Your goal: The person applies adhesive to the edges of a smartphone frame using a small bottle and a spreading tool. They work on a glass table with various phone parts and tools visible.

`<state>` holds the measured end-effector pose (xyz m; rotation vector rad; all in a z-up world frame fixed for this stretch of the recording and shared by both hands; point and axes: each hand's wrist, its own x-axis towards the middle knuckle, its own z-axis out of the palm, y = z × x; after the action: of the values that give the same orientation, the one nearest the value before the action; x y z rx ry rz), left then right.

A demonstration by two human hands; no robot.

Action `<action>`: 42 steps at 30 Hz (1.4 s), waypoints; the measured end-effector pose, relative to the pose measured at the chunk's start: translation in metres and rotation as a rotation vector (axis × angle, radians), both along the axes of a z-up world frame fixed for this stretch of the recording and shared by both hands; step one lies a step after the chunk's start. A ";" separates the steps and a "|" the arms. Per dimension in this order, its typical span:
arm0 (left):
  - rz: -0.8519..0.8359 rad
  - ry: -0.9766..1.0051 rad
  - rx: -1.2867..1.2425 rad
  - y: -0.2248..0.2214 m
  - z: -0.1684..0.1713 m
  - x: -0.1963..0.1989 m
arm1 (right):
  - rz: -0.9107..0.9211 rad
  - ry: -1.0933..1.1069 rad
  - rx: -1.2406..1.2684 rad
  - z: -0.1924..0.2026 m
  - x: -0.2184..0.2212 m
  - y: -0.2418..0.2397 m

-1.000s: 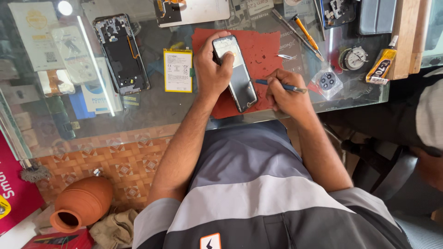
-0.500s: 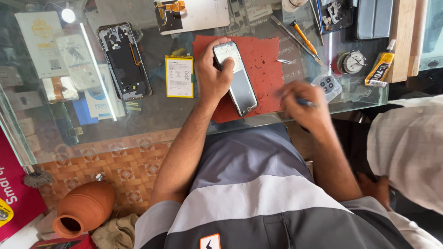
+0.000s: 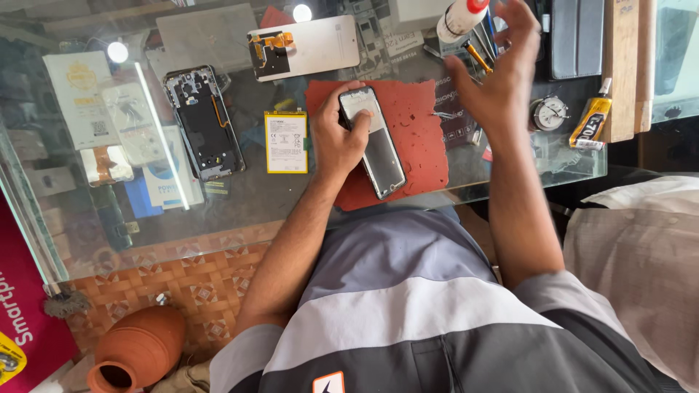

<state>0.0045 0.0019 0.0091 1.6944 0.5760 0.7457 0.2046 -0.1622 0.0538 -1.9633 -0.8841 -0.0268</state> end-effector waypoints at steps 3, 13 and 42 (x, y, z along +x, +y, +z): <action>-0.005 0.030 -0.059 0.000 0.000 0.000 | 0.048 -0.136 0.052 -0.025 0.016 0.022; 0.011 0.024 -0.035 0.001 0.009 0.000 | 0.219 -0.149 -0.090 0.018 -0.061 0.005; 0.003 -0.012 -0.040 0.001 0.005 -0.001 | 0.135 -0.074 -0.275 0.024 -0.109 -0.033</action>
<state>0.0035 0.0026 0.0139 1.6512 0.5817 0.7411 0.0953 -0.1957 0.0781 -2.1623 -1.1155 0.1062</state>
